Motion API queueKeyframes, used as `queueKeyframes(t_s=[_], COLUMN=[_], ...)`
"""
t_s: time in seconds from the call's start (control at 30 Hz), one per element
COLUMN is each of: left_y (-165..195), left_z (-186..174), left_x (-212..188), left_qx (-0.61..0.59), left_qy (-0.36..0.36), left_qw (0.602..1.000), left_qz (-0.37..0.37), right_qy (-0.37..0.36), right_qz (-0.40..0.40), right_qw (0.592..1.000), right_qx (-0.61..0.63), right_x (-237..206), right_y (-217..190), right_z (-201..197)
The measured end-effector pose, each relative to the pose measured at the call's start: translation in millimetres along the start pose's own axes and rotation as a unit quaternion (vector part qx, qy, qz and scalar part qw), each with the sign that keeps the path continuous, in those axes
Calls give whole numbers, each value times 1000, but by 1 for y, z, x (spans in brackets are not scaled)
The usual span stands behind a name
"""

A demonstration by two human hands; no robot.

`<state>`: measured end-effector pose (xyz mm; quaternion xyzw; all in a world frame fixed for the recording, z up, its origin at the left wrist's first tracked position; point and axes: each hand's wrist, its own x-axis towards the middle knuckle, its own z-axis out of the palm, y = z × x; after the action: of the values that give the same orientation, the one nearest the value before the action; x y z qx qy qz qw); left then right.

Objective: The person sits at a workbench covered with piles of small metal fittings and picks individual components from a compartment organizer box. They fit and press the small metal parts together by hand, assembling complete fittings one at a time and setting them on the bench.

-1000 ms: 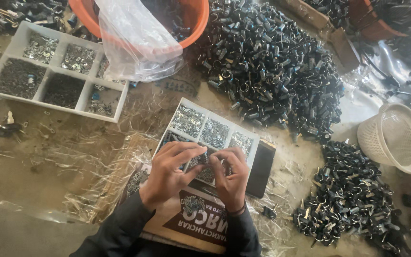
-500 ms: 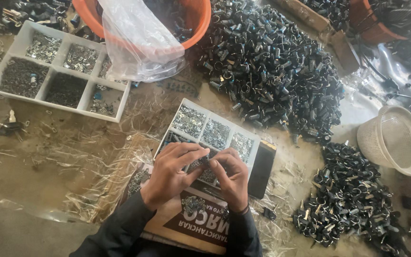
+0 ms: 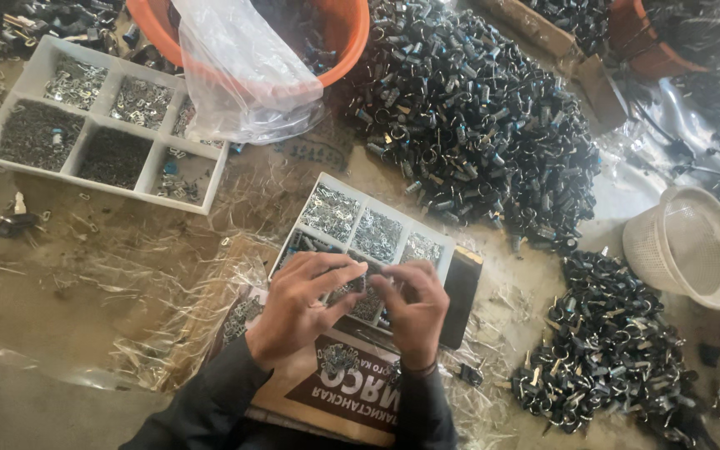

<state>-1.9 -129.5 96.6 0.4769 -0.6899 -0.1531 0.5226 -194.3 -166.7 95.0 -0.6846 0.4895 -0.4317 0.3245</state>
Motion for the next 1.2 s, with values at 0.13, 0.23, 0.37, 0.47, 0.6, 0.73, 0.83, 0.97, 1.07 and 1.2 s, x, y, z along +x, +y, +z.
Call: queueKeyframes(t_s=[0.13,0.23,0.37,0.47,0.6,0.73,0.83,0.97,1.07,1.2], left_y=[1,1,2,2,2,1,0,-1,-2,-4], left_z=[-1,-1,-1,-1,-1,-1,-1,0,1,2], left_x=[1,2,3,4,4,3,2,0,-1,-2], left_qx=[34,44,41,56,65,69,73,77,77,73], left_qy=[7,-2,-9,5,-1,-13,-16,-15,-17,-29], left_qw=[999,999,999,998,998,997,997,997,997,997], left_qz=[-10,-17,-19,2,7,13,18,12,10,26], right_qy=[-20,35,35,-28,-42,-50,-55,-62,-56,-41], right_qz=[-144,-131,36,-26,-15,6,14,17,-9,-22], right_qw=[958,969,999,998,998,997,997,997,998,999], right_qx=[-246,-206,-3,51,49,51,43,32,22,13], right_x=[1,-1,-4,-5,-5,-5,-5,-3,-4,-6], right_y=[-10,-13,-8,-4,-2,-5,-7,-9,-9,-9], right_z=[12,13,7,5,5,4,3,1,2,6])
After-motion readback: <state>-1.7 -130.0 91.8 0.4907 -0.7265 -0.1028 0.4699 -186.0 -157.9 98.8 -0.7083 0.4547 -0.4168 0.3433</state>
